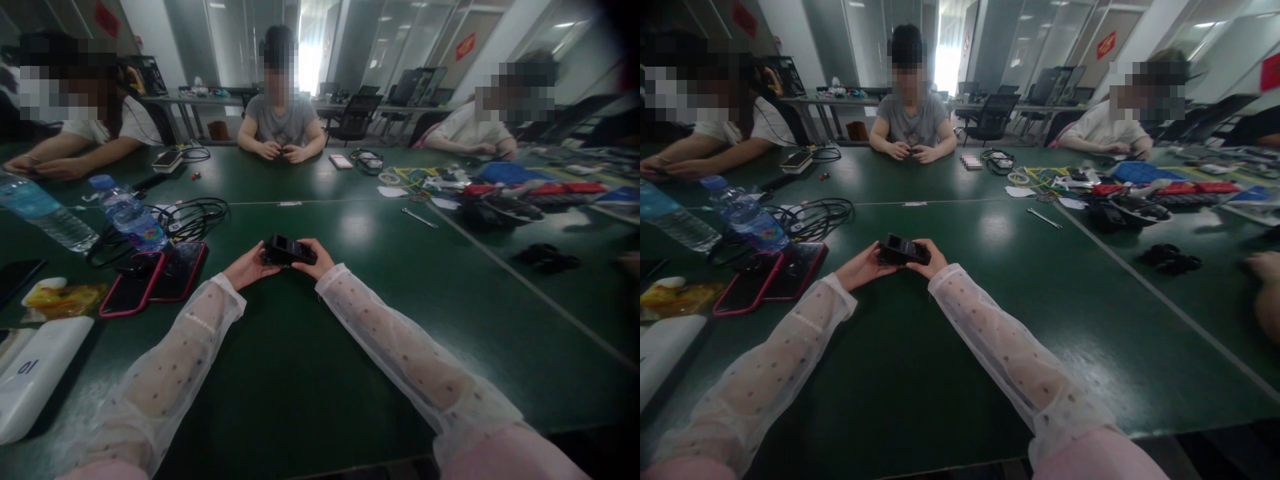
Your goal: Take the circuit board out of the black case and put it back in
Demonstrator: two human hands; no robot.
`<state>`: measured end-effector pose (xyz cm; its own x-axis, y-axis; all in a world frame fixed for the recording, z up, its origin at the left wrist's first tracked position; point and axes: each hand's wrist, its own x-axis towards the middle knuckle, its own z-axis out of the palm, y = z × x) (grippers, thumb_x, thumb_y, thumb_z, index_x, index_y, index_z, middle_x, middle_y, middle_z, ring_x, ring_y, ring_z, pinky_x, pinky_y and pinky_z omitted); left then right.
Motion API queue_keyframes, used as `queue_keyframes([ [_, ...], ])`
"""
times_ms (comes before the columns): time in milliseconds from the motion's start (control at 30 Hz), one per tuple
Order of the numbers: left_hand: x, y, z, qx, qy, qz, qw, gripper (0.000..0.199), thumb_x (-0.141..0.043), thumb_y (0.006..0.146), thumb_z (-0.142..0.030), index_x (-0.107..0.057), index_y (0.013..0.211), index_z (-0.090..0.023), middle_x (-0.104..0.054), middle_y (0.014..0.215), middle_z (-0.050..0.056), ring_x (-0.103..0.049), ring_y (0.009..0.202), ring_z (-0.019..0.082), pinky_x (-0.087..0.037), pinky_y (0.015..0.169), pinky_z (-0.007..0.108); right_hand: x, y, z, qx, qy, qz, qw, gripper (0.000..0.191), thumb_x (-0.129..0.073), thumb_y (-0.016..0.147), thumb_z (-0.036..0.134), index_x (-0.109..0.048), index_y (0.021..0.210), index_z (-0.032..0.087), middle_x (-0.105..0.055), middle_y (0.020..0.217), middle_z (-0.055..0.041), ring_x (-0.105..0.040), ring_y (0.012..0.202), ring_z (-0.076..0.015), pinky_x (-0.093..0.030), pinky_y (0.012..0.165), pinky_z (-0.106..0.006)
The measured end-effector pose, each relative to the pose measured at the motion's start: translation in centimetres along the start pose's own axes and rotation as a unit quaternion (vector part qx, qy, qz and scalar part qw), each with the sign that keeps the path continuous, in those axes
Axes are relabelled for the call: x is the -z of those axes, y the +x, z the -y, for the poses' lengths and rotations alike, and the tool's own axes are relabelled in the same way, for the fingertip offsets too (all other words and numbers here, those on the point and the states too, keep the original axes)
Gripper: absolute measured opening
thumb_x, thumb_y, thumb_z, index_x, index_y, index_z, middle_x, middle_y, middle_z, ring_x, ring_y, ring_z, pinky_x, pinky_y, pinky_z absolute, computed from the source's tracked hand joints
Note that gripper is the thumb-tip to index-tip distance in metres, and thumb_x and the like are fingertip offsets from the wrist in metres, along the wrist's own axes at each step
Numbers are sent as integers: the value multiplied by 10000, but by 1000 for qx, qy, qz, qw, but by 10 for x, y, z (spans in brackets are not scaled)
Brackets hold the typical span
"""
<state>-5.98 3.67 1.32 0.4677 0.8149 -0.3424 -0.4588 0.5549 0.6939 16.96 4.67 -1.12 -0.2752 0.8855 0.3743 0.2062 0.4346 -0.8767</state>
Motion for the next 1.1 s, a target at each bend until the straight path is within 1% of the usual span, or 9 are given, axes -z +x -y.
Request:
queue_keyframes([
  [133, 1, 2, -1, 5, -1, 0, 1000, 496, -413, 980, -408, -421, 1340, -67, -623, 1152, 209, -652, 1051, 280, -449, 988, 416, 19, 11, 5, -1, 5, -19, 1000, 639, -800, 623, 464, -506, 1142, 236, -628, 1123, -84, -611, 1077, -272, -479, 944, -470],
  [267, -1, 1, -1, 7, 9, -9, 1000, 500, -421, 977, -410, -431, 1335, -61, -597, 1208, 225, -635, 1087, 287, -451, 996, 411, 50, 23, -2, 5, -38, -123, 992, 667, -785, 624, 490, -489, 1159, 222, -633, 1103, -97, -623, 1037, -279, -499, 905, -470],
  [367, -1, 0, -1, 5, 12, 0, 1000, 491, -411, 982, -398, -430, 1348, -71, -582, 1240, 222, -624, 1112, 284, -442, 1011, 409, 76, 26, -17, 5, -121, -200, 972, 689, -786, 609, 477, -496, 1171, 202, -620, 1112, -111, -625, 993, -277, -523, 847, -456],
  [467, 1, 0, -1, 3, 18, 15, 1000, 499, -426, 978, -398, -430, 1356, -72, -565, 1271, 222, -612, 1134, 285, -428, 1031, 408, 100, 23, -37, -19, -179, -239, 954, 683, -760, 623, 462, -497, 1187, 180, -630, 1084, -123, -634, 893, -267, -541, 769, -453],
  [567, 5, 2, 0, 3, 23, 28, 999, 511, -429, 976, -405, -424, 1370, -80, -554, 1294, 219, -601, 1152, 287, -411, 1049, 416, 115, 19, -55, -22, -241, -265, 933, 660, -738, 638, 446, -502, 1189, 170, -631, 1083, -129, -622, 935, -280, -530, 809, -474],
  [700, 8, 4, 0, 8, 29, 39, 999, 518, -409, 984, -409, -411, 1388, -85, -558, 1296, 214, -594, 1164, 282, -395, 1063, 419, 125, 16, -73, -19, -298, -274, 914, 628, -700, 664, 418, -502, 1195, 145, -611, 1139, -155, -603, 1004, -296, -505, 876, -486],
  [800, 7, 3, -1, 7, 32, 46, 998, 515, -426, 979, -403, -420, 1383, -85, -558, 1299, 209, -596, 1163, 284, -394, 1067, 413, 127, 16, -80, -52, -340, -251, 905, 606, -690, 659, 391, -508, 1177, 135, -614, 1135, -164, -593, 1038, -317, -477, 923, -502],
  [900, 6, 1, -1, 6, 34, 39, 999, 507, -451, 970, -400, -435, 1372, -90, -558, 1297, 210, -601, 1154, 287, -406, 1059, 413, 128, 16, -83, -87, -384, -223, 892, 599, -682, 661, 375, -515, 1176, 118, -605, 1159, -186, -575, 1077, -344, -450, 961, -512],
  [1100, 6, 1, -1, 8, 33, 36, 999, 479, -448, 975, -370, -439, 1377, -110, -568, 1288, 200, -586, 1176, 273, -415, 1050, 413, 125, 15, -77, -100, -413, -205, 882, 613, -641, 708, 406, -489, 1221, 109, -566, 1211, -208, -540, 1113, -361, -438, 962, -529],
])
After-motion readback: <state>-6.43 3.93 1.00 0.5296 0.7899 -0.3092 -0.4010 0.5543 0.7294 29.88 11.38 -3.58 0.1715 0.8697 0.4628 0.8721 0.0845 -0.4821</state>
